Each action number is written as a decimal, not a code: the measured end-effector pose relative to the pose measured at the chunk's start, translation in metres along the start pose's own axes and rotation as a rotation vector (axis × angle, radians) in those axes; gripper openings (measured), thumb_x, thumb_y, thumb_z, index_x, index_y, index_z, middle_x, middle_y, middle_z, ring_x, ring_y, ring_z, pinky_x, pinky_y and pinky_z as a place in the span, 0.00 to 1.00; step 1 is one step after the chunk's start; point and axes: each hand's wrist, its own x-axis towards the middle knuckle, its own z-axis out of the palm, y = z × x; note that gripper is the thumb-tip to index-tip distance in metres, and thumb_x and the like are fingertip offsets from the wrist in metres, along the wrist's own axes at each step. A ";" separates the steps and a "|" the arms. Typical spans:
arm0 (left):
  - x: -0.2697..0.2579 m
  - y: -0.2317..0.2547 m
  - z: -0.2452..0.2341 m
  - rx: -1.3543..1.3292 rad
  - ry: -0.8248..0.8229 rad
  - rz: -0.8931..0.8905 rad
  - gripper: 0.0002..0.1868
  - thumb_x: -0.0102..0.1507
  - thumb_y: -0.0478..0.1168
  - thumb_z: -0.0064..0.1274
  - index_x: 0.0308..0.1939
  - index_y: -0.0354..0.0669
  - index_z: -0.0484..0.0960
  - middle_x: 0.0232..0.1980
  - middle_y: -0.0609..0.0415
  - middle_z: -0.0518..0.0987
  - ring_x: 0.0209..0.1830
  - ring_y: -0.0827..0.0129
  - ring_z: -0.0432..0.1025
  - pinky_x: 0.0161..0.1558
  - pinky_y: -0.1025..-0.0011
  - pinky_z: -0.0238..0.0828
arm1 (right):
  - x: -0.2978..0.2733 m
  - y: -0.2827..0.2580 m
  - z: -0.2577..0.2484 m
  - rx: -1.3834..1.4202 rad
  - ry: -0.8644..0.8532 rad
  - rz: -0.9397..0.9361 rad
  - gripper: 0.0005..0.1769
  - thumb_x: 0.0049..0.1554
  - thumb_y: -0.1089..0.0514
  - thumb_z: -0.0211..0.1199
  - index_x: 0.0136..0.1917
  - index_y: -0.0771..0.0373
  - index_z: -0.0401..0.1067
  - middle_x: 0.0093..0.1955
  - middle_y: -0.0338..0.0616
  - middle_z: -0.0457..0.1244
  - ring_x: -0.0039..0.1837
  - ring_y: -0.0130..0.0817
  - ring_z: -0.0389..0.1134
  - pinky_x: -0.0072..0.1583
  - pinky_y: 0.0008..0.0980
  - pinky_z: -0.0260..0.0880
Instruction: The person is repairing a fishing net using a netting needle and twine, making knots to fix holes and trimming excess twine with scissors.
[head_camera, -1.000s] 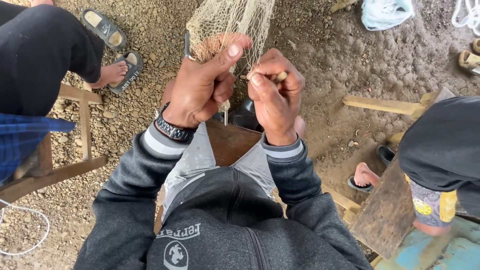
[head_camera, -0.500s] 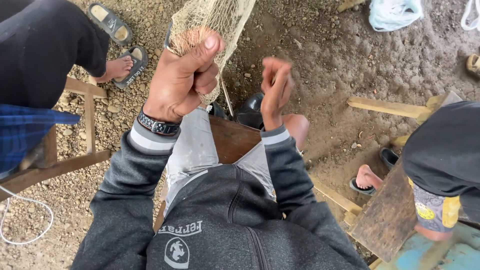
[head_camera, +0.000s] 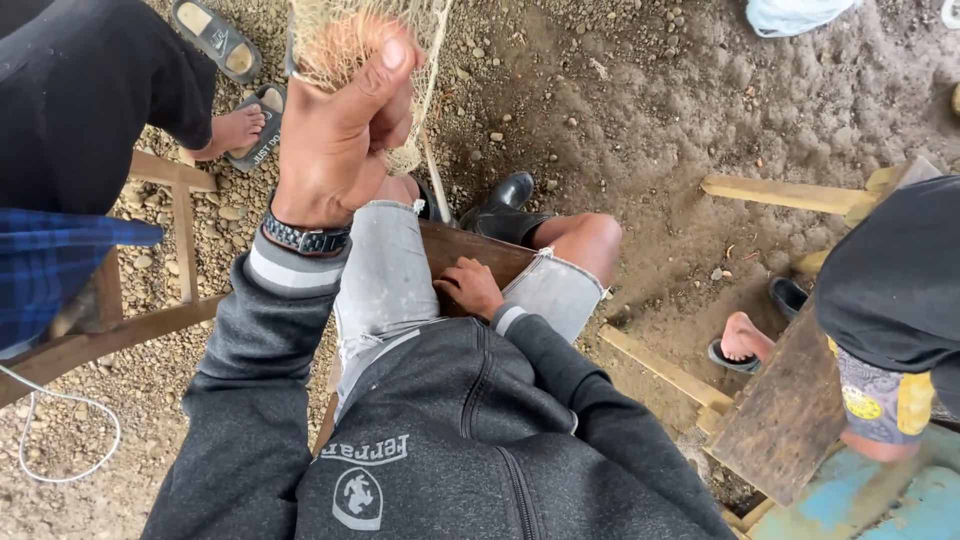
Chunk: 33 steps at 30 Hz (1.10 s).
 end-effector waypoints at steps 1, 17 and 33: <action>-0.002 0.001 0.001 0.081 0.089 0.010 0.17 0.61 0.54 0.64 0.34 0.44 0.86 0.17 0.62 0.60 0.17 0.77 0.49 0.21 0.77 0.49 | 0.000 -0.002 -0.002 -0.026 -0.032 0.031 0.20 0.63 0.37 0.56 0.54 0.53 0.75 0.49 0.45 0.60 0.54 0.50 0.64 0.49 0.55 0.64; -0.021 0.006 0.031 -0.190 -0.203 -0.137 0.10 0.65 0.44 0.61 0.34 0.48 0.76 0.25 0.68 0.62 0.17 0.83 0.51 0.17 0.82 0.45 | 0.004 -0.213 -0.325 0.572 0.863 -0.509 0.22 0.71 0.44 0.49 0.54 0.64 0.72 0.51 0.49 0.64 0.45 0.33 0.68 0.45 0.28 0.76; -0.007 -0.016 0.052 -0.167 -0.549 0.088 0.17 0.72 0.50 0.52 0.55 0.40 0.80 0.18 0.63 0.57 0.16 0.81 0.51 0.20 0.81 0.43 | -0.071 -0.246 -0.352 0.353 0.702 -0.496 0.08 0.68 0.63 0.54 0.53 0.68 0.73 0.39 0.50 0.66 0.36 0.34 0.67 0.42 0.30 0.66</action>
